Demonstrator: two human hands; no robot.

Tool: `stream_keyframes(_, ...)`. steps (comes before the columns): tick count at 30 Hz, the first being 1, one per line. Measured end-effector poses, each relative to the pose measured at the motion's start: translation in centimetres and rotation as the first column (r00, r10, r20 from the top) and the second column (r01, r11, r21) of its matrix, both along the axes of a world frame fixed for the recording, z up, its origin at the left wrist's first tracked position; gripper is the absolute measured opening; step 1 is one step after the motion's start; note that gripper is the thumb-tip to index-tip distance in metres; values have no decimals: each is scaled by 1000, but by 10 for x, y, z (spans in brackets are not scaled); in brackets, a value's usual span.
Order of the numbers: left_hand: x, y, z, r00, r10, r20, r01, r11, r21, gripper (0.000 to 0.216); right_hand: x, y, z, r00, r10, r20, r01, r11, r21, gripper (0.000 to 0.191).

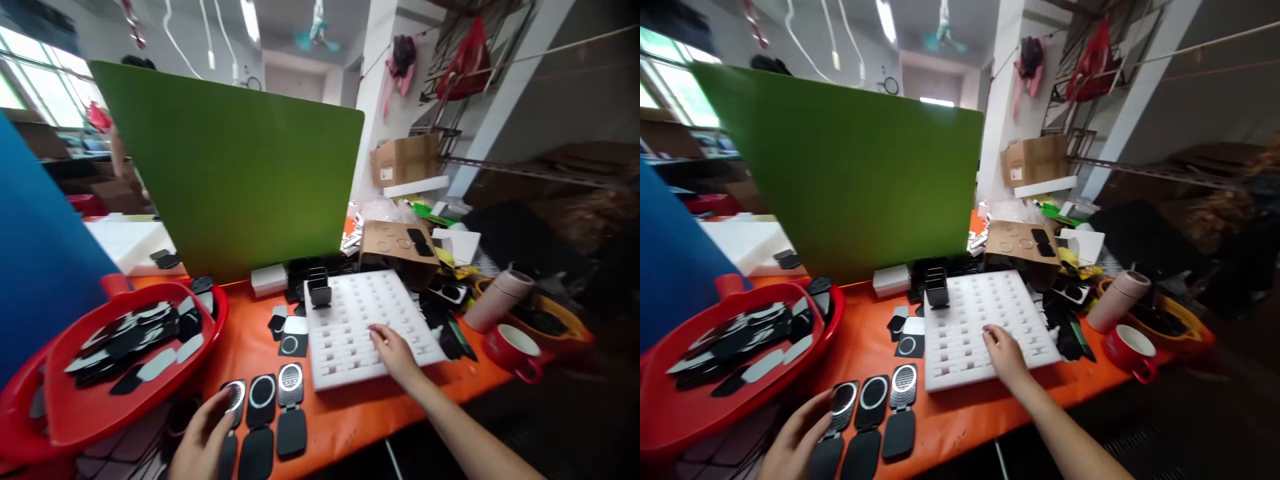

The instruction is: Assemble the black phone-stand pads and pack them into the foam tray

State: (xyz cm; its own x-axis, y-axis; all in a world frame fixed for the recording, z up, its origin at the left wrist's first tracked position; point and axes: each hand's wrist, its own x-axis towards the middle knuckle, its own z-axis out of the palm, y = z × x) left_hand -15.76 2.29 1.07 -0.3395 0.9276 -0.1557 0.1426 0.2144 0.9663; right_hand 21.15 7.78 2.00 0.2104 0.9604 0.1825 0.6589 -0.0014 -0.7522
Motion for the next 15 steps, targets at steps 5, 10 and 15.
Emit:
stream_keyframes(5,111,92,-8,957,-289,1,289,957,-14,46,97,19,18,885,-247,394,322,937,-136,38)
stream_keyframes(10,158,154,-22,949,-298,-105,294,955,-45,41,111,46,22,922,-242,301,315,923,-222,36)
stream_keyframes(15,147,157,-17,942,-266,-205,261,964,-52,47,111,54,27,962,-253,104,270,933,-236,29)
